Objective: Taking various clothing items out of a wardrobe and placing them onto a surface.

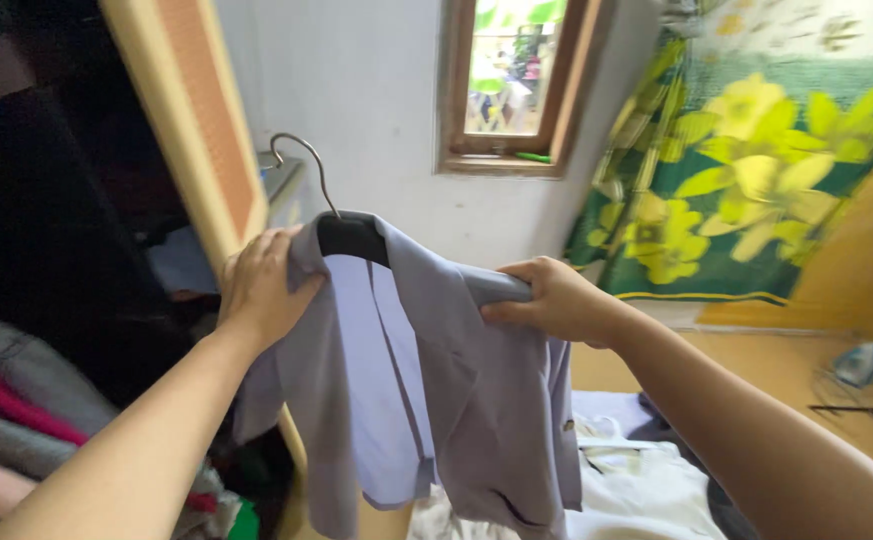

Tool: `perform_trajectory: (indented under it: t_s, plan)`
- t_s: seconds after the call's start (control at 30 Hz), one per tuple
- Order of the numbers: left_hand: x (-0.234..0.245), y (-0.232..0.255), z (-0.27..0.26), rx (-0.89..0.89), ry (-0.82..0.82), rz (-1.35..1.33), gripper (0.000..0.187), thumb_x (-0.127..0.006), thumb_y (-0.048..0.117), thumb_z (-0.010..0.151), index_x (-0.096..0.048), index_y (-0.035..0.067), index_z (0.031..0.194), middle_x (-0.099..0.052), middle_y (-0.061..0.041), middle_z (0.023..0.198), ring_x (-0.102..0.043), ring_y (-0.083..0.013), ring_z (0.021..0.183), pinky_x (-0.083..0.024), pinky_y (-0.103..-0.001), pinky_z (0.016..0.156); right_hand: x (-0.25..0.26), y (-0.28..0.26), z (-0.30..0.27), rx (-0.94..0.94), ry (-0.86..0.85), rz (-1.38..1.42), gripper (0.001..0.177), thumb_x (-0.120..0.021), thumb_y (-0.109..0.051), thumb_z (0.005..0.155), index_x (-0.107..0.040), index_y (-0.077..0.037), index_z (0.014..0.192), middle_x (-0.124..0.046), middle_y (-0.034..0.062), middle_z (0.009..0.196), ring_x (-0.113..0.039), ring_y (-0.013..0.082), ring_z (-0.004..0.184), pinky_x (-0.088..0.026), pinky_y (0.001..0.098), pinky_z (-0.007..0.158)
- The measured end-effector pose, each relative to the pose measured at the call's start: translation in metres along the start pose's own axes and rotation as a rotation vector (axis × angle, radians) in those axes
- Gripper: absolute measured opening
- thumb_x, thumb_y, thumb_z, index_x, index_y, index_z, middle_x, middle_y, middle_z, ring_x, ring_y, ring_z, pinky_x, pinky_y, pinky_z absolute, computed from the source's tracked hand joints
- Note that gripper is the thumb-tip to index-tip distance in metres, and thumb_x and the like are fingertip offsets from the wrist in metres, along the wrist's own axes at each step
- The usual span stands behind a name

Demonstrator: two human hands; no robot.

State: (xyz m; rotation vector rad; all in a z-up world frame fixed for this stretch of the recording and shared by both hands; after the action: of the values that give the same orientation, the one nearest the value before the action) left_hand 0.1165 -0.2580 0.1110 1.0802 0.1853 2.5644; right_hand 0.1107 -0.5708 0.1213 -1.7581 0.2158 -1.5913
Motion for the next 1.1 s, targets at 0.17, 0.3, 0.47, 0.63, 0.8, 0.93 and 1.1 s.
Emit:
perform_trajectory:
  t_s: [0.17,0.3,0.47,0.63,0.8,0.93,1.1]
  plan:
    - [-0.021,0.077,0.009,-0.060,-0.186,-0.038,0.057,-0.079,0.039,0.079,-0.059,0.011,0.124,-0.064,-0.011,0.125,-0.056,-0.0305,0.127,-0.036,-0.048,0.110,0.051,0.039,-0.070,0.004,-0.005,0.064,0.039,-0.081,-0.027,0.080,-0.079,-0.003,0.111,-0.079,0.0073,0.091,-0.068,0.0113,0.083,-0.056,0.0305,0.079]
    - [-0.023,0.139,-0.017,-0.078,-0.592,-0.197,0.047,-0.080,0.040,0.076,-0.068,0.016,0.115,-0.075,-0.012,0.099,-0.070,-0.0271,0.101,-0.052,-0.041,0.092,0.055,0.061,-0.127,-0.071,-0.161,0.274,0.047,-0.080,-0.028,0.078,-0.075,-0.007,0.121,-0.080,0.0007,0.100,-0.071,0.0089,0.091,-0.057,0.0274,0.086]
    - [-0.036,0.156,-0.072,0.059,-1.100,-0.292,0.041,-0.083,0.030,0.071,-0.076,0.011,0.107,-0.079,-0.005,0.097,-0.075,-0.0145,0.095,-0.058,-0.030,0.089,0.053,0.085,-0.172,-0.121,-0.298,0.381,0.051,-0.078,-0.029,0.084,-0.071,-0.002,0.127,-0.079,0.0037,0.109,-0.070,0.0092,0.098,-0.055,0.0286,0.091]
    - [-0.059,0.147,-0.078,0.320,-1.254,-0.270,0.050,-0.087,0.026,0.066,-0.076,0.011,0.113,-0.077,-0.006,0.102,-0.072,-0.0143,0.096,-0.056,-0.029,0.092,0.046,0.122,-0.182,-0.268,-0.388,0.799,0.055,-0.076,-0.028,0.081,-0.066,-0.003,0.129,-0.078,0.0075,0.114,-0.073,0.0140,0.101,-0.058,0.0322,0.092]
    - [-0.155,0.139,-0.138,0.307,-1.448,-0.067,0.050,-0.083,0.030,0.064,-0.079,0.006,0.107,-0.084,-0.007,0.097,-0.079,-0.0176,0.091,-0.061,-0.031,0.085,-0.025,0.221,-0.174,-0.279,-0.478,0.624,0.048,-0.076,-0.029,0.090,-0.069,0.001,0.127,-0.074,0.0052,0.112,-0.067,0.0082,0.099,-0.053,0.0261,0.091]
    - [-0.238,0.117,-0.244,0.295,-1.668,0.022,0.053,-0.083,0.028,0.065,-0.075,0.010,0.115,-0.081,-0.006,0.104,-0.078,-0.0194,0.095,-0.063,-0.035,0.086,-0.120,0.292,-0.188,-0.279,-0.528,0.414,0.038,-0.076,-0.029,0.092,-0.071,0.001,0.116,-0.072,0.0075,0.100,-0.061,0.0098,0.088,-0.051,0.0304,0.080]
    - [-0.315,0.096,-0.284,0.164,-1.613,0.021,0.057,-0.088,0.028,0.065,-0.075,0.015,0.119,-0.077,-0.008,0.115,-0.072,-0.0237,0.112,-0.056,-0.033,0.098,-0.171,0.331,-0.180,-0.382,-0.411,0.386,0.033,-0.078,-0.024,0.085,-0.072,-0.004,0.110,-0.075,0.0077,0.091,-0.065,0.0151,0.082,-0.053,0.0326,0.077]
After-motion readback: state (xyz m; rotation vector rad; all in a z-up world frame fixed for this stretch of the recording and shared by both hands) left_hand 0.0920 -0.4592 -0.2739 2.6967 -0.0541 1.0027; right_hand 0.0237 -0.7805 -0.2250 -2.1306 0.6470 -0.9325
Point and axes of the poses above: each hand's wrist, its own z-axis towards the middle knuckle, its own x-axis out of the back of the hand, y = z × x, the point moved 10 cm from there along z, towards the middle knuckle
